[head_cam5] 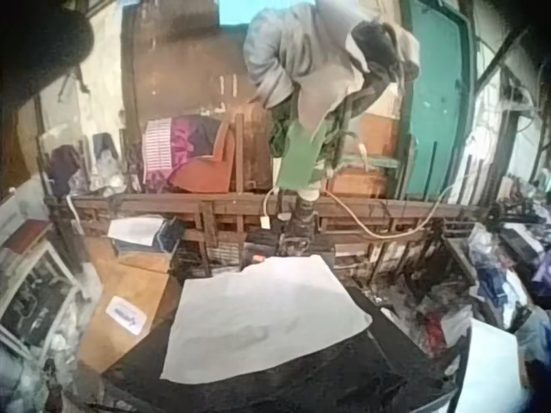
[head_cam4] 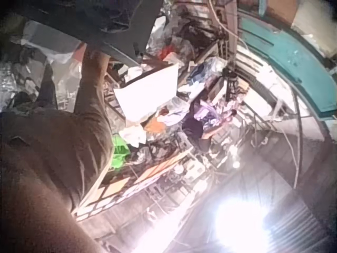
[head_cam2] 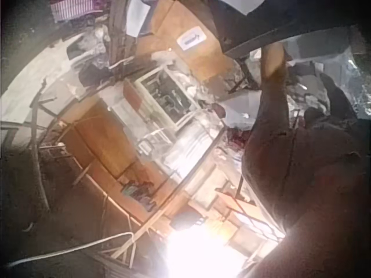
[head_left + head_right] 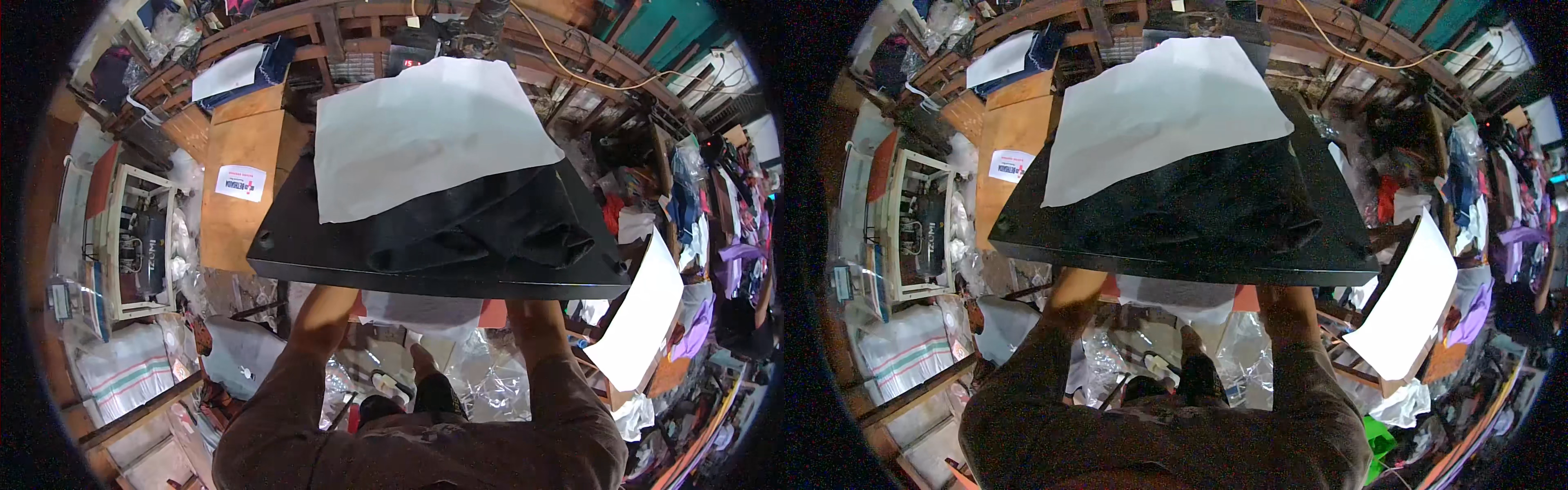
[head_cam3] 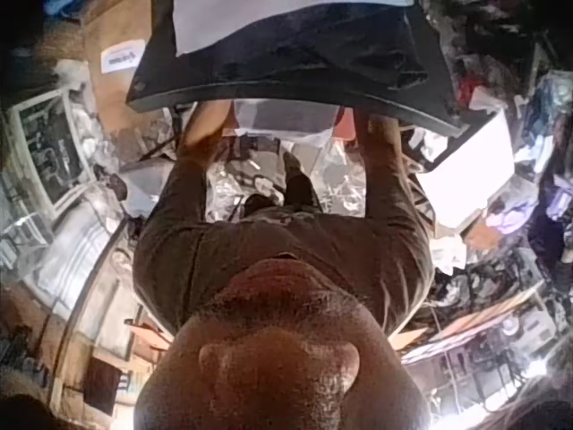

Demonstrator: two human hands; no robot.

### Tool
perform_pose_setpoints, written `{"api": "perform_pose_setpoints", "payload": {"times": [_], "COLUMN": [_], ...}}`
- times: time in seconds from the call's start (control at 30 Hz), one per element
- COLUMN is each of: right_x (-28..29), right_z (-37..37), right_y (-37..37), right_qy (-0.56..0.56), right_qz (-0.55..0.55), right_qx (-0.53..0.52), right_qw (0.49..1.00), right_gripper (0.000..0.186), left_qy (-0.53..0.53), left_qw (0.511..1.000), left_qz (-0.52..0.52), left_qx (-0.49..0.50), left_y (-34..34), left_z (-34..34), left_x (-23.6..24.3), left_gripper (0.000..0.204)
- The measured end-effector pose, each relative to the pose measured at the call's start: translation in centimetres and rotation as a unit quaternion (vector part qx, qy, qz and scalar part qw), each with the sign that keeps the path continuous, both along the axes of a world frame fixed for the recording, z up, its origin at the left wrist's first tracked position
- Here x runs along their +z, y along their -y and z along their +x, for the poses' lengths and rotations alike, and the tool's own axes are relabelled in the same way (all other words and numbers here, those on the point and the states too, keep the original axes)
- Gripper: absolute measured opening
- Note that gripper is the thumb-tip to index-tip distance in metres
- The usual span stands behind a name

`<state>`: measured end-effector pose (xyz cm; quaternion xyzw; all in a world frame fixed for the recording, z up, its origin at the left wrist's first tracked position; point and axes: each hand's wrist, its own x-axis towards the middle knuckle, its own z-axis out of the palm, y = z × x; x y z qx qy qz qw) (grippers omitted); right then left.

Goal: Print designs on t-shirts using a heat press machine and fold them.

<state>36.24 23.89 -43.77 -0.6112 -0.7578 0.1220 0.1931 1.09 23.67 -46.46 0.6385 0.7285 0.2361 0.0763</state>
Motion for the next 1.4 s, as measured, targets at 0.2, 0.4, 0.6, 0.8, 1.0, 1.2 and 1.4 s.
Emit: {"api": "perform_pose_setpoints", "payload": {"times": [0.2, 0.4, 0.6, 0.8, 1.0, 1.2, 1.4], "right_x": [-0.9, -1.6, -1.7, -1.8, 2.4, 6.8, 18.2], "right_z": [-0.8, -2.6, -2.5, -5.9, -10.7, -11.9, -15.1], "right_y": [-0.7, -2.2, -2.3, 1.2, 5.2, 12.2, 18.4], "right_qy": [0.002, 0.007, 0.009, -0.005, 0.007, 0.096, -0.145], "right_qz": [0.003, 0.007, 0.016, 0.112, -0.001, 0.109, 0.196], "right_qx": [0.010, 0.017, 0.026, 0.092, 0.091, 0.100, 0.223], "right_qw": [1.000, 1.000, 0.999, 0.989, 0.996, 0.984, 0.944], "right_gripper": [0.050, 0.052, 0.054, 0.056, 0.049, 0.052, 0.037], "left_qy": [0.005, -0.001, -0.005, 0.002, -0.042, -0.106, -0.038], "left_qw": [1.000, 1.000, 0.999, 0.995, 0.979, 0.965, 0.962], "left_qz": [-0.011, -0.019, -0.012, -0.011, -0.066, 0.044, 0.147], "left_qx": [0.001, -0.012, -0.039, -0.098, -0.188, -0.235, -0.227], "left_y": [-0.6, -4.7, -2.7, -1.0, 4.3, 10.8, 17.2], "left_z": [-1.7, -1.9, 0.3, 2.6, 6.7, 6.4, 5.0], "left_x": [0.1, 1.0, 1.3, 2.8, 5.3, 7.2, 8.4], "left_gripper": [0.041, 0.043, 0.045, 0.046, 0.049, 0.054, 0.061]}}
